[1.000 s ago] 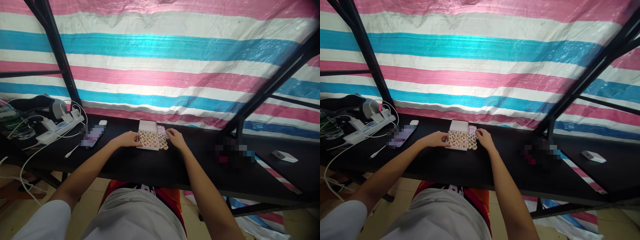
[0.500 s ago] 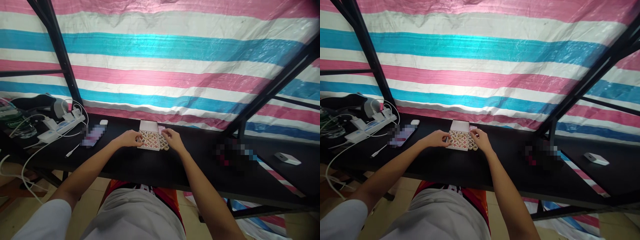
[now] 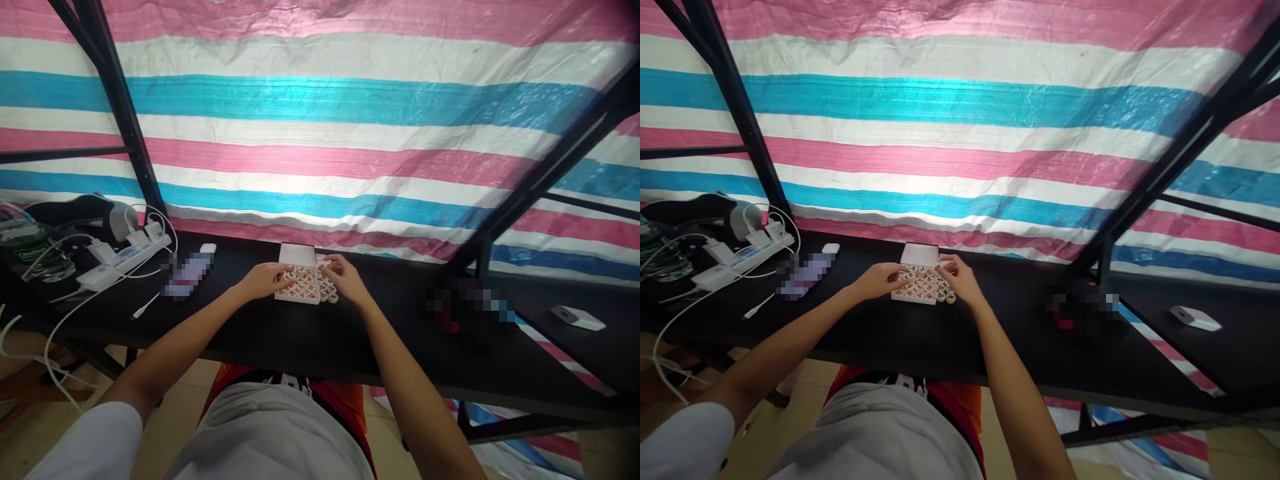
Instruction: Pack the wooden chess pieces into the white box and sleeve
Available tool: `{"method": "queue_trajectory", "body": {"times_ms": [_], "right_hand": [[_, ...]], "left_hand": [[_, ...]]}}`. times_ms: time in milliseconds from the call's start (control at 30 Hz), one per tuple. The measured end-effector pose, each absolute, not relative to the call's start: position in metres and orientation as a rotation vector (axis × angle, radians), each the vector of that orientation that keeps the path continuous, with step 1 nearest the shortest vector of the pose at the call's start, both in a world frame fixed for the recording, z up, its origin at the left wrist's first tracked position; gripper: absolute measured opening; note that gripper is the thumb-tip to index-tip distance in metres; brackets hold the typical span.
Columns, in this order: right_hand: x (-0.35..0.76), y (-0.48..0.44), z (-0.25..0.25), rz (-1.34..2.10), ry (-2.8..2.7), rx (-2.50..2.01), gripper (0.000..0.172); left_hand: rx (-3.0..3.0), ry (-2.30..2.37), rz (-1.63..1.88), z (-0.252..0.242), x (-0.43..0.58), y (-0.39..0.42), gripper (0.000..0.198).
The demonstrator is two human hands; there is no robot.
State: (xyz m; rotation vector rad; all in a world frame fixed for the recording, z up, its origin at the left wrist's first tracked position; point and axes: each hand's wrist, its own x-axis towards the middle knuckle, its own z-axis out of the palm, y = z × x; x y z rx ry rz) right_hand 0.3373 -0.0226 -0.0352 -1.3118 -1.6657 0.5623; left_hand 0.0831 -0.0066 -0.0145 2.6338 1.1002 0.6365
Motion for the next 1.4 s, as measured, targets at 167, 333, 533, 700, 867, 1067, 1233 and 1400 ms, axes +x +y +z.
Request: {"method": "queue_trajectory", "body": {"times_ms": [167, 333, 533, 700, 867, 1067, 1233, 1400], "right_hand": [[0.398, -0.007, -0.047, 0.474, -1.516, -1.758, 0.024], [0.418, -0.004, -0.060, 0.806, -1.578, -1.904, 0.024], [0.412, -0.004, -0.060, 0.755, -1.725, -1.863, 0.026], [0.403, -0.008, -0.056, 0.664, -1.801, -1.907, 0.030], [0.396, -0.014, -0.047, 0.643, -1.875, -1.915, 0.033], [0.391, -0.020, -0.034, 0.408, -1.729, -1.847, 0.030], [0.354, -0.029, -0.028, 0.510, -1.679, -1.368, 0.033], [0.305, -0.038, -0.033, 0.899, -1.888, -1.124, 0.036]], "left_hand": [[2.662, 1.127, 0.580, -0.012, 0.070, 0.007, 0.031], [2.703, 1.021, 0.535, -0.020, 0.072, 0.010, 0.029], [2.757, 0.956, 0.480, -0.026, 0.074, 0.011, 0.029], [2.734, 0.978, 0.464, -0.023, 0.074, 0.010, 0.025], [2.749, 0.980, 0.428, -0.020, 0.075, 0.007, 0.022], [2.642, 0.994, 0.506, -0.024, 0.075, 0.009, 0.035], [2.570, 0.884, 0.816, -0.026, 0.080, 0.003, 0.042], [2.611, 0.656, 1.005, -0.028, 0.089, -0.009, 0.032]]}}
